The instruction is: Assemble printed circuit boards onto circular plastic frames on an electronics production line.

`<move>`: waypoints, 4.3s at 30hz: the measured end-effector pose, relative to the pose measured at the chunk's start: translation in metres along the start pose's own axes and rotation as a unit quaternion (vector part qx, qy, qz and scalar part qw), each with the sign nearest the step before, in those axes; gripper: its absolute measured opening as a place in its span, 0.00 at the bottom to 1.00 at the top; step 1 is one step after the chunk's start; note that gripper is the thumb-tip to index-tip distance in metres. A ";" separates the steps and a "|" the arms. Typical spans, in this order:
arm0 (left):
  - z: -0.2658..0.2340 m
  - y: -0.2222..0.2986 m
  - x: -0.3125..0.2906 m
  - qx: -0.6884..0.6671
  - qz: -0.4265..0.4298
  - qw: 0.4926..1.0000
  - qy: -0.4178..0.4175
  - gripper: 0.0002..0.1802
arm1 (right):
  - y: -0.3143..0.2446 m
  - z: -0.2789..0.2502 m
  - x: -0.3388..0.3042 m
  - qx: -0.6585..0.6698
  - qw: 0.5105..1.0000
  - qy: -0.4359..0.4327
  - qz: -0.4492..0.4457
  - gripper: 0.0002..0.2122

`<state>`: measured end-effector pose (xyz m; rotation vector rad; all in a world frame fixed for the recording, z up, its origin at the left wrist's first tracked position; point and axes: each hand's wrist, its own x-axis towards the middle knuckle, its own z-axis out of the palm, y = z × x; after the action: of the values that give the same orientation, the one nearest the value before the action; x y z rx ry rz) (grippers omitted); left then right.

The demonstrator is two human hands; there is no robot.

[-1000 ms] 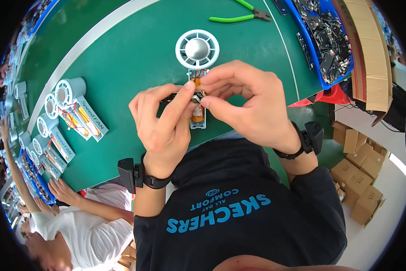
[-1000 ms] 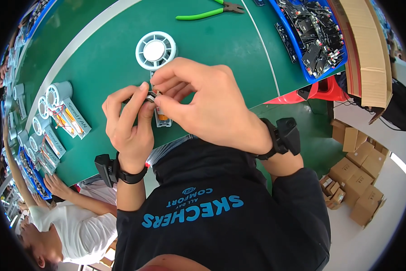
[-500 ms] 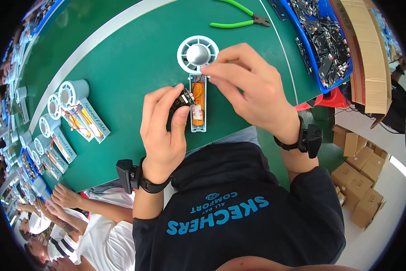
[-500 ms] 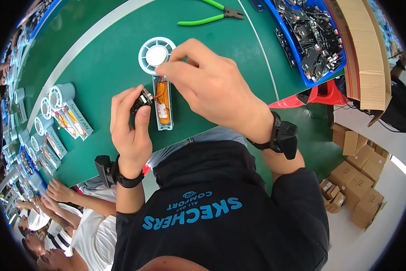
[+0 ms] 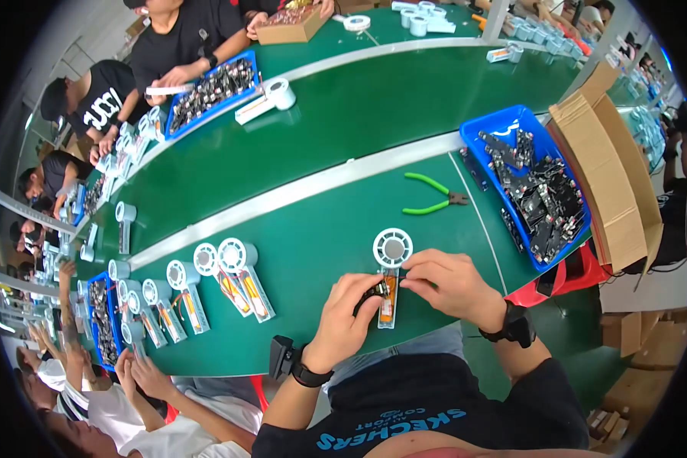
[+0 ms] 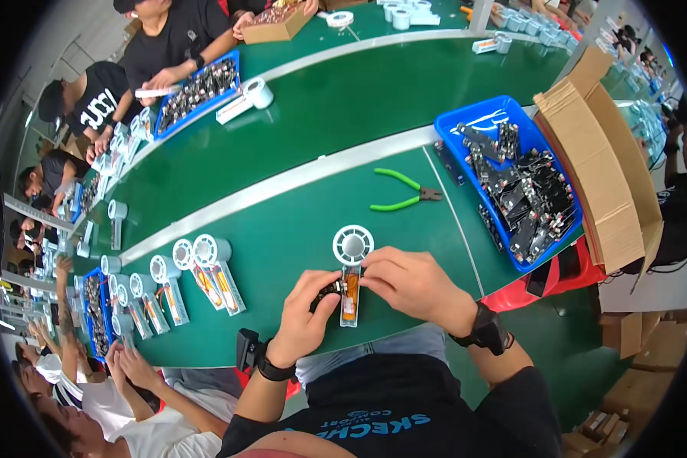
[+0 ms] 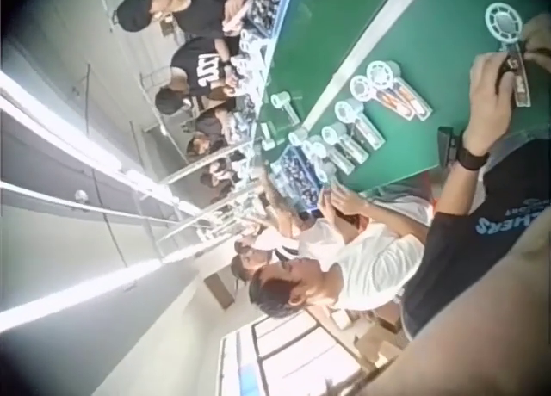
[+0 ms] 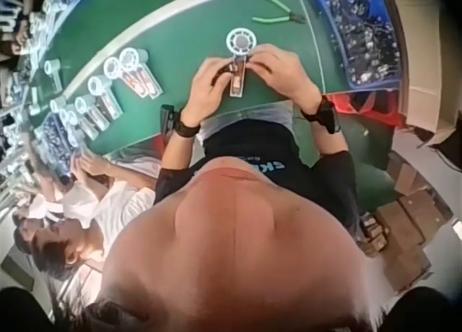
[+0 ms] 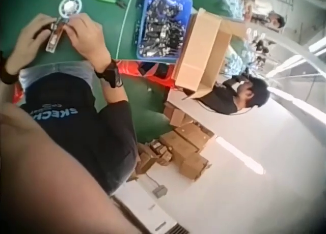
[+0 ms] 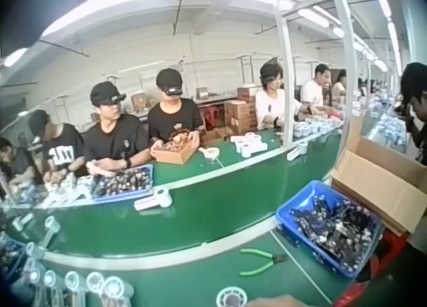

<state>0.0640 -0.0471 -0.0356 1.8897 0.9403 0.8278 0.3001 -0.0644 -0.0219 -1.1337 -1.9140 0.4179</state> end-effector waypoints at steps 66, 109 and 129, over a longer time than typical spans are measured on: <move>0.013 -0.017 0.008 -0.008 -0.016 0.998 0.065 0.18 | -0.018 0.000 0.028 0.131 0.949 -0.074 0.278 0.08; 0.041 -0.005 0.005 -0.051 -0.076 0.986 0.139 0.16 | -0.012 0.027 0.005 -0.155 0.982 -0.062 0.089 0.11; 0.009 0.003 0.016 -0.413 -0.316 0.854 0.017 0.18 | -0.022 0.023 -0.006 -0.192 0.966 -0.094 0.145 0.14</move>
<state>0.0802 -0.0387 -0.0336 0.7507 0.9315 0.6863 0.2709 -0.0781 -0.0240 -1.6931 -2.0543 0.3281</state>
